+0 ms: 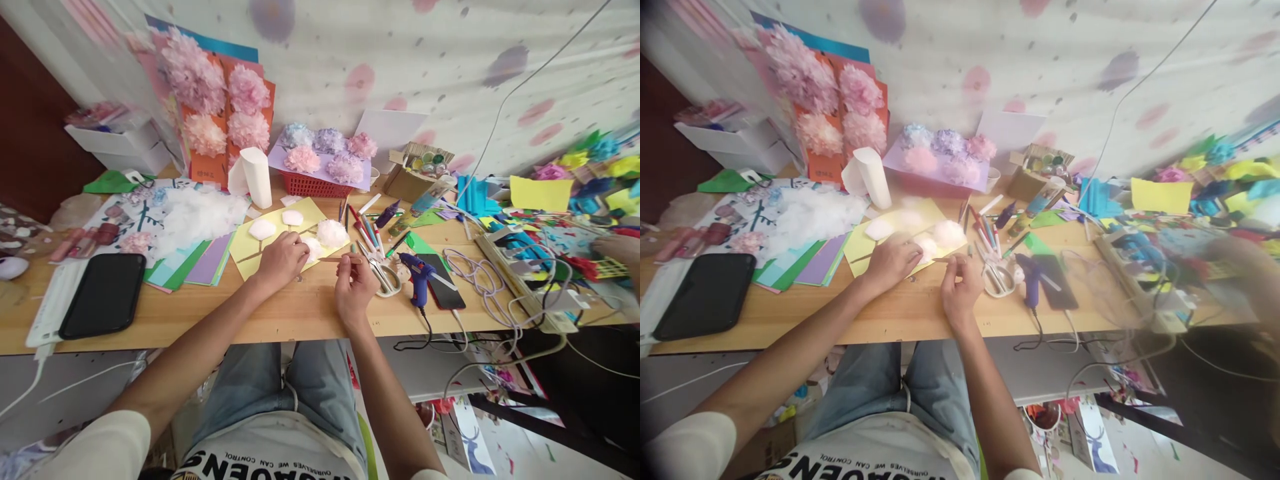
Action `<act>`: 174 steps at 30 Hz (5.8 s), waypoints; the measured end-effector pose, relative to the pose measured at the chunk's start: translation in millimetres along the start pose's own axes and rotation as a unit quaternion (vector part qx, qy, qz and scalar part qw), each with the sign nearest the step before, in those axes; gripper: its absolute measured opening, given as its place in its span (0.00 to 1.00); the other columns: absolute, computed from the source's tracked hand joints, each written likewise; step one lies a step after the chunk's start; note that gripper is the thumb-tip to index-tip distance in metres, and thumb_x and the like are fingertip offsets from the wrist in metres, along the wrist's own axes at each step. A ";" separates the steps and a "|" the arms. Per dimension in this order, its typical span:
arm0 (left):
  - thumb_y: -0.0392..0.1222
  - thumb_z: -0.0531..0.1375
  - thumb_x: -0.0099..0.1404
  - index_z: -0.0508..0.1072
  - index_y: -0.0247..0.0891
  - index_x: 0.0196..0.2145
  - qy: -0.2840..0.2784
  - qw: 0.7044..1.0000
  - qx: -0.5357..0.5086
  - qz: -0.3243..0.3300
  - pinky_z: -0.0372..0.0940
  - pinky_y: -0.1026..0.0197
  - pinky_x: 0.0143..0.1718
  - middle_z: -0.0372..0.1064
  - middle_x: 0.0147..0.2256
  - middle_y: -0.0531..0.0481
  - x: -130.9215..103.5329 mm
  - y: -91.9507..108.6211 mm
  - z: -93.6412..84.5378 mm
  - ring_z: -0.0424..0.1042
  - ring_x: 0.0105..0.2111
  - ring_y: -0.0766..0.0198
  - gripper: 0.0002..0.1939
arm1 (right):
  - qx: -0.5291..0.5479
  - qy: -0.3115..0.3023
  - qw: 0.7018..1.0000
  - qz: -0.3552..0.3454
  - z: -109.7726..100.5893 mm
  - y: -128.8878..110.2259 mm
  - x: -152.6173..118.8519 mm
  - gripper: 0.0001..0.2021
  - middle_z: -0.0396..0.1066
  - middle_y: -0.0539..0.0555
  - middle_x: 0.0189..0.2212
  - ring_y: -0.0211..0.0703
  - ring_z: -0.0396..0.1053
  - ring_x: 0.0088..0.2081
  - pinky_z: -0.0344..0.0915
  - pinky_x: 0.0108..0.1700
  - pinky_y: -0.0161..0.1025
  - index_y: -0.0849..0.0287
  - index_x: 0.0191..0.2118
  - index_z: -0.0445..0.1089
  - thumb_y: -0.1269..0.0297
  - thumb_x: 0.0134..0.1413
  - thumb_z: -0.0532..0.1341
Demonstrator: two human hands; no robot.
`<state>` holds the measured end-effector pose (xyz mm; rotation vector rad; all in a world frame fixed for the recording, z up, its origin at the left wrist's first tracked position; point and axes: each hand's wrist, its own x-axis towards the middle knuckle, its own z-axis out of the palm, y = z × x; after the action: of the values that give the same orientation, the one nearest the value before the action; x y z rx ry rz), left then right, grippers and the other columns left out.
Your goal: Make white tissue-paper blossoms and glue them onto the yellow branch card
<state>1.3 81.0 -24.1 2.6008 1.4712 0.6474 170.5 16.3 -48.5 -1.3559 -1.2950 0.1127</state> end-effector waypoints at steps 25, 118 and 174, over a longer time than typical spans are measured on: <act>0.40 0.56 0.69 0.82 0.40 0.34 -0.015 0.997 -0.055 -0.058 0.65 0.55 0.41 0.76 0.35 0.44 3.4 -5.4 0.2 0.71 0.40 0.54 0.14 | 0.071 -0.016 0.997 0.016 7.1 -6.9 0.6 0.11 0.74 0.50 0.29 0.38 0.72 0.28 0.70 0.31 0.36 0.56 0.35 0.70 0.59 0.68 0.56; 0.34 0.51 0.69 0.71 0.38 0.42 0.104 0.971 -0.144 -0.161 0.65 0.54 0.42 0.75 0.36 0.44 2.6 -20.5 -10.6 0.74 0.41 0.52 0.10 | 0.206 -0.009 0.977 0.057 -3.5 -24.9 28.6 0.10 0.76 0.50 0.29 0.41 0.75 0.29 0.76 0.32 0.42 0.57 0.36 0.76 0.56 0.63 0.62; 0.51 0.59 0.64 0.80 0.36 0.40 0.069 0.935 0.161 -0.310 0.64 0.45 0.49 0.74 0.45 0.32 -96.1 -161.7 -76.6 0.68 0.50 0.38 0.17 | 0.021 -0.285 0.927 -0.245 -65.8 -2.7 -61.0 0.27 0.79 0.57 0.46 0.52 0.77 0.50 0.78 0.50 0.52 0.50 0.61 0.68 0.78 0.58 0.60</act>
<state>-201.7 77.0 -29.8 2.0909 2.4576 0.5455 192.8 -69.3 -63.5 -0.9492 -2.0760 0.1950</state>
